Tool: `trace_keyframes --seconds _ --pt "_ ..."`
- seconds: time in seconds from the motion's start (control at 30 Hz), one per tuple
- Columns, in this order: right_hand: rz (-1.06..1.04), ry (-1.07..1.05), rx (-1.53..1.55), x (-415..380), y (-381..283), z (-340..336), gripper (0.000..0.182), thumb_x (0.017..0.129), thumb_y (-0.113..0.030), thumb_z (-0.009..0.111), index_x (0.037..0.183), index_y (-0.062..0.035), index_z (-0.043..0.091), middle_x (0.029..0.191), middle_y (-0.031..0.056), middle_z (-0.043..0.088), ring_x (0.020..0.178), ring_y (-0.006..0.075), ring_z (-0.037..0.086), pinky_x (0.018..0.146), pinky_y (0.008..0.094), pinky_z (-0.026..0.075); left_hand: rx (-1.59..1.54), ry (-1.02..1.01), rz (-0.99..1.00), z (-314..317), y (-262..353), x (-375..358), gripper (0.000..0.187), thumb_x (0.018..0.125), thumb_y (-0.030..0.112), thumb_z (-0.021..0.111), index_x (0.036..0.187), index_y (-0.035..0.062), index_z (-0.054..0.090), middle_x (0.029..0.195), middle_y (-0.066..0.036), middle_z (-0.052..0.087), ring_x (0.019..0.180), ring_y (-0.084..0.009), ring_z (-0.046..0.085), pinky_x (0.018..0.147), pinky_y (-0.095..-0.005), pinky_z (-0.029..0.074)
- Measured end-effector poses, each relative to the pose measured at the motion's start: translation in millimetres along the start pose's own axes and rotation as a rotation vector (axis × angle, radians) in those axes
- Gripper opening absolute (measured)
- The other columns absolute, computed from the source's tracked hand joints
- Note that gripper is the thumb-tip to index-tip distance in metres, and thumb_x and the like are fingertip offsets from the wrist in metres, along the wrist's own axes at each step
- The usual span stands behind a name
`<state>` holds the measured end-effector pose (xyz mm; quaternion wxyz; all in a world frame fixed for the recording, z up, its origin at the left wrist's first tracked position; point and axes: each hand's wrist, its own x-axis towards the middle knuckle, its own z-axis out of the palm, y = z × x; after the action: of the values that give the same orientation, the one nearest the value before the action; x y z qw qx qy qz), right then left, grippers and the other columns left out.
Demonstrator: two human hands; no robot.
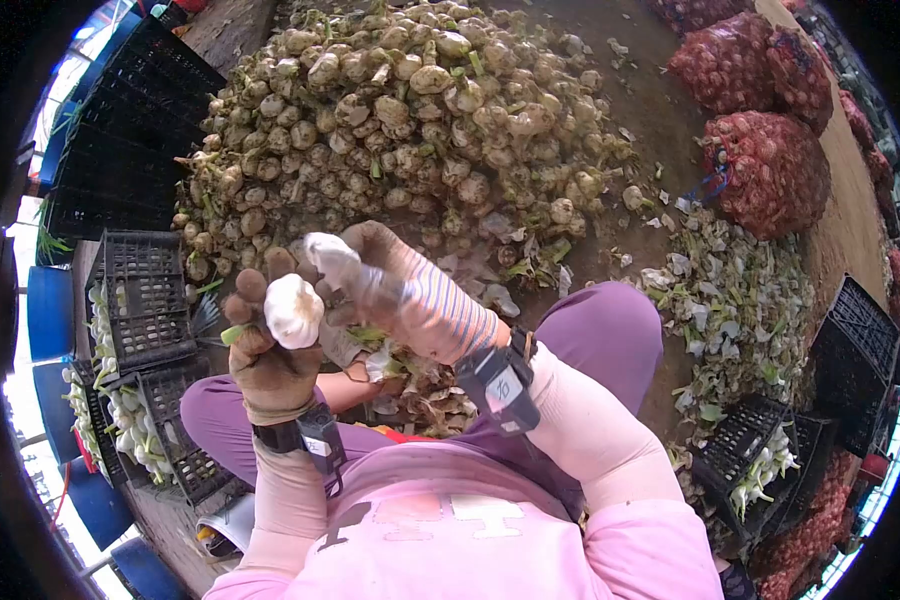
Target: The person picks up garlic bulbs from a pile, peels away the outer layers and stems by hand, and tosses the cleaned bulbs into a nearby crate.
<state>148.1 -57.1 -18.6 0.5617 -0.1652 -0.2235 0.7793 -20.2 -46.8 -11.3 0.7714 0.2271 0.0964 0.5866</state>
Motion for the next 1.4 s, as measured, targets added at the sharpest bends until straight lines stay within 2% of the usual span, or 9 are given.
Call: trace_keyframes --seconds 0.13,0.43,0.57,0.63,0.7,0.9,1.03,1.2,1.4 --pt "-0.101 0.042 -0.502 0 -5 -1 0.029 0.081 -0.012 0.061 0.108 -0.0041 0.052 0.101 0.005 0.057 0.097 0.015 0.054 0.082 0.0296 0.045 0.132 -0.077 0.034 -3 4 2 0.033 0.073 -0.001 0.053 0.103 0.0079 0.062 0.123 -0.011 0.053 0.124 -0.0297 0.04 0.1 -0.0504 0.037" --pt "0.12 -0.011 -1.06 -2 -8 1 0.026 0.065 0.01 0.04 0.084 0.0009 0.055 0.077 0.0049 0.054 0.071 0.0116 0.05 0.064 0.0238 0.042 0.043 0.887 0.577 -56 153 -25 0.027 0.079 0.009 0.053 0.103 -0.0043 0.054 0.1 -0.021 0.06 0.096 -0.0324 0.059 0.081 -0.0485 0.053" --pt "0.285 -0.005 -1.147 -3 -5 15 0.014 0.078 0.0 0.049 0.09 0.0017 0.057 0.077 0.0068 0.055 0.07 0.0121 0.052 0.064 0.026 0.044 -0.059 0.618 0.801 -147 302 -104 0.039 0.078 0.019 0.054 0.107 -0.0062 0.052 0.102 -0.023 0.059 0.1 -0.033 0.058 0.08 -0.0416 0.055" --pt "0.111 -0.163 -1.351 -2 0 4 0.026 0.077 -0.021 0.064 0.087 0.0019 0.059 0.08 0.0142 0.057 0.072 0.0271 0.058 0.064 0.0351 0.046 0.128 0.604 0.86 -169 352 -126 0.037 0.084 0.023 0.052 0.105 -0.0068 0.052 0.103 -0.021 0.059 0.097 -0.0315 0.059 0.087 -0.0426 0.051" --pt "0.045 -0.277 -1.525 1 -6 5 0.033 0.072 -0.031 0.068 0.078 0.0001 0.063 0.081 0.0169 0.057 0.076 0.0326 0.057 0.065 0.0385 0.046 0.177 0.687 0.874 -117 304 -74 0.041 0.082 0.023 0.049 0.107 -0.0101 0.051 0.106 -0.024 0.058 0.1 -0.0326 0.058 0.089 -0.0403 0.049" --pt "-0.175 -0.02 -1.581 4 -6 -11 0.03 0.069 -0.026 0.068 0.073 0.0024 0.059 0.077 0.0196 0.055 0.075 0.0365 0.056 0.064 0.0386 0.046 0.594 0.476 -0.115 -97 97 82 0.022 0.085 0.023 0.058 0.102 0.0104 0.061 0.103 -0.003 0.063 0.091 -0.0224 0.061 0.069 -0.0316 0.05" --pt "-0.265 0.035 -1.432 5 -14 -33 0.035 0.067 -0.012 0.065 0.098 -0.003 0.051 0.094 0.0195 0.053 0.083 0.0404 0.054 0.07 0.0411 0.047 0.815 0.425 -0.356 -120 -26 145 0.021 0.083 0.017 0.063 0.103 0.0097 0.06 0.098 -0.005 0.063 0.082 -0.0169 0.062 0.061 -0.0279 0.05" --pt "-0.166 0.11 -1.364 5 -35 -27 0.041 0.06 0.0 0.056 0.1 -0.0075 0.053 0.085 0.0182 0.057 0.083 0.0382 0.057 0.069 0.0433 0.047 2.109 -0.063 -0.35 -144 -150 193 0.072 0.071 0.035 0.066 0.13 0.0052 0.039 0.124 -0.028 0.046 0.111 -0.0396 0.048 0.092 -0.0415 0.042" --pt "-0.174 0.213 -1.316 8 -60 -38 0.027 0.07 -0.009 0.056 0.095 -0.0022 0.052 0.087 0.0193 0.056 0.082 0.0395 0.055 0.069 0.0441 0.045 2.106 0.034 -0.188 -170 -157 205 0.076 0.062 0.006 0.07 0.131 0.0047 0.037 0.13 -0.025 0.039 0.118 -0.0387 0.042 0.099 -0.0387 0.035"
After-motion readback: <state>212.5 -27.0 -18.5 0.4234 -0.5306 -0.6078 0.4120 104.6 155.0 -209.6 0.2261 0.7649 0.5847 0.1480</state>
